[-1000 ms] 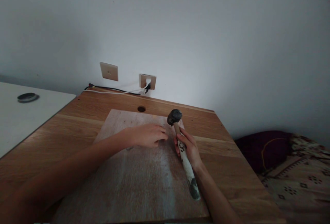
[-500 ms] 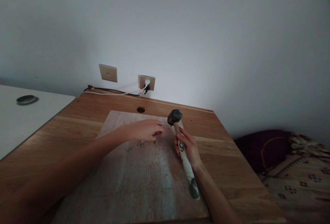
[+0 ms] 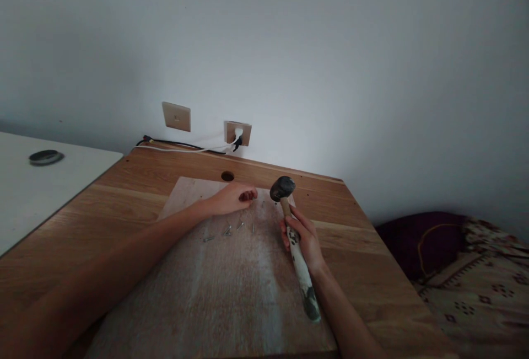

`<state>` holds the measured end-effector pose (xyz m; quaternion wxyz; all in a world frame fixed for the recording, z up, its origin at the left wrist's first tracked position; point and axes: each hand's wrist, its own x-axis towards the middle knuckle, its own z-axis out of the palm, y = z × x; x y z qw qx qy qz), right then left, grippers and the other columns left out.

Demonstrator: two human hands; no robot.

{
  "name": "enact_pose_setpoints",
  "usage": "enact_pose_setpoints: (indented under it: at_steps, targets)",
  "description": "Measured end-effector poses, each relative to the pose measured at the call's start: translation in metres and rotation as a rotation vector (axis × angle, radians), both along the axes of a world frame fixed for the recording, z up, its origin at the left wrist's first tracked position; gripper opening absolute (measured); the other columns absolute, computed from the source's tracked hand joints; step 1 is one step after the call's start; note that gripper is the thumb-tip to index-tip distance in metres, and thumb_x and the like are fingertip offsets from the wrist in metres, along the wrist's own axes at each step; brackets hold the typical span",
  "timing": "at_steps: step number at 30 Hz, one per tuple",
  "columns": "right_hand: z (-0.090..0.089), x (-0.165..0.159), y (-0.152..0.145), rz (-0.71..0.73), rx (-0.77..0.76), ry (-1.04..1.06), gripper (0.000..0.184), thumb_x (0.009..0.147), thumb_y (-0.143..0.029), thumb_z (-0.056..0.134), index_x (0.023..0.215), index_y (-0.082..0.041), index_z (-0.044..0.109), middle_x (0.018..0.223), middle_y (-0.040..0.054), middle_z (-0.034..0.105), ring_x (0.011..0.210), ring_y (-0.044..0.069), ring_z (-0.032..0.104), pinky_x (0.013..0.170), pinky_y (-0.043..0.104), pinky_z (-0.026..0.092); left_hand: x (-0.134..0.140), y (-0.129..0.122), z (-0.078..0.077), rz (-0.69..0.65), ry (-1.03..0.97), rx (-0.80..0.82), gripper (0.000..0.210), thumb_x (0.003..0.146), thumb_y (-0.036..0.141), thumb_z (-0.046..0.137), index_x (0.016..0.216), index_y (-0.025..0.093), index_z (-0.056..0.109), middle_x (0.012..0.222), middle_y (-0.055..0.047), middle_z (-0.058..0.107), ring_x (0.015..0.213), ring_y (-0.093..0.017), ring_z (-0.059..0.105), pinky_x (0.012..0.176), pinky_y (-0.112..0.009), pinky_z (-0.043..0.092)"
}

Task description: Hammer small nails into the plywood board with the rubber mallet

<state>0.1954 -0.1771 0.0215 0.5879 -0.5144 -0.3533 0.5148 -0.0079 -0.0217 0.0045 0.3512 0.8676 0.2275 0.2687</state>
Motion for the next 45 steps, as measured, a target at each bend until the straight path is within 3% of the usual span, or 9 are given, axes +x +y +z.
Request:
enact_pose_setpoints:
  at_steps: [3, 7, 11, 20, 28, 35, 45]
  targets:
    - [0.002, 0.0, 0.0, 0.012, 0.018, -0.004, 0.053, 0.072, -0.046, 0.082, 0.114, -0.018, 0.068, 0.06, -0.0043, 0.062, 0.036, 0.01, 0.047, 0.031, 0.02, 0.035, -0.001, 0.0, 0.001, -0.012, 0.004, 0.017, 0.012, 0.086, 0.013, 0.062, 0.093, 0.016, 0.071, 0.083, -0.002, 0.072, 0.072, -0.016, 0.065, 0.068, -0.026, 0.048]
    - [0.018, 0.001, 0.005, 0.015, 0.015, -0.02, 0.052, 0.07, -0.046, 0.083, 0.111, -0.018, 0.067, 0.06, -0.0051, 0.062, 0.036, 0.01, 0.047, 0.031, 0.02, 0.034, -0.001, 0.001, 0.0, -0.01, 0.017, 0.092, 0.013, 0.084, 0.009, 0.064, 0.092, 0.016, 0.071, 0.083, -0.002, 0.072, 0.074, -0.017, 0.065, 0.071, -0.027, 0.047]
    - [0.031, -0.004, 0.015, 0.082, 0.014, -0.044, 0.042, 0.072, -0.045, 0.081, 0.101, -0.018, 0.067, 0.06, -0.0048, 0.06, 0.036, 0.009, 0.047, 0.032, 0.021, 0.033, -0.001, 0.0, -0.002, 0.02, 0.033, 0.113, 0.014, 0.084, 0.007, 0.065, 0.093, 0.015, 0.072, 0.083, -0.003, 0.073, 0.075, -0.018, 0.066, 0.072, -0.028, 0.048]
    - [0.001, -0.016, 0.01, 0.14, 0.07, -0.152, 0.031, 0.084, -0.045, 0.075, 0.1, -0.02, 0.068, 0.061, -0.0051, 0.059, 0.04, 0.01, 0.048, 0.037, 0.023, 0.032, 0.0, 0.002, -0.001, -0.016, 0.048, 0.155, 0.014, 0.084, 0.007, 0.069, 0.094, 0.014, 0.074, 0.095, -0.006, 0.075, 0.086, -0.019, 0.069, 0.08, -0.03, 0.051]
    - [0.004, -0.019, 0.006, 0.176, 0.07, -0.058, 0.034, 0.085, -0.043, 0.075, 0.109, -0.02, 0.068, 0.066, -0.0044, 0.062, 0.041, 0.009, 0.049, 0.038, 0.023, 0.031, 0.0, 0.0, 0.0, 0.067, 0.017, -0.015, 0.031, 0.079, 0.005, 0.071, 0.108, 0.016, 0.067, 0.092, -0.003, 0.077, 0.082, -0.018, 0.072, 0.077, -0.029, 0.055]
    - [0.011, -0.017, 0.0, 0.24, 0.063, -0.105, 0.044, 0.085, -0.043, 0.075, 0.12, -0.018, 0.07, 0.065, -0.0038, 0.062, 0.04, 0.009, 0.048, 0.038, 0.023, 0.032, 0.0, 0.002, -0.003, 0.066, -0.014, -0.074, 0.05, 0.079, 0.006, 0.071, 0.126, 0.015, 0.058, 0.094, -0.005, 0.077, 0.084, -0.02, 0.074, 0.076, -0.03, 0.056]
    - [0.005, -0.017, 0.007, 0.29, -0.006, -0.146, 0.054, 0.081, -0.041, 0.073, 0.128, -0.016, 0.07, 0.061, -0.0038, 0.06, 0.04, 0.011, 0.048, 0.038, 0.024, 0.032, 0.0, 0.005, -0.002, 0.068, -0.035, -0.061, 0.049, 0.072, 0.011, 0.074, 0.12, 0.013, 0.065, 0.106, -0.009, 0.075, 0.089, -0.023, 0.071, 0.078, -0.032, 0.054]
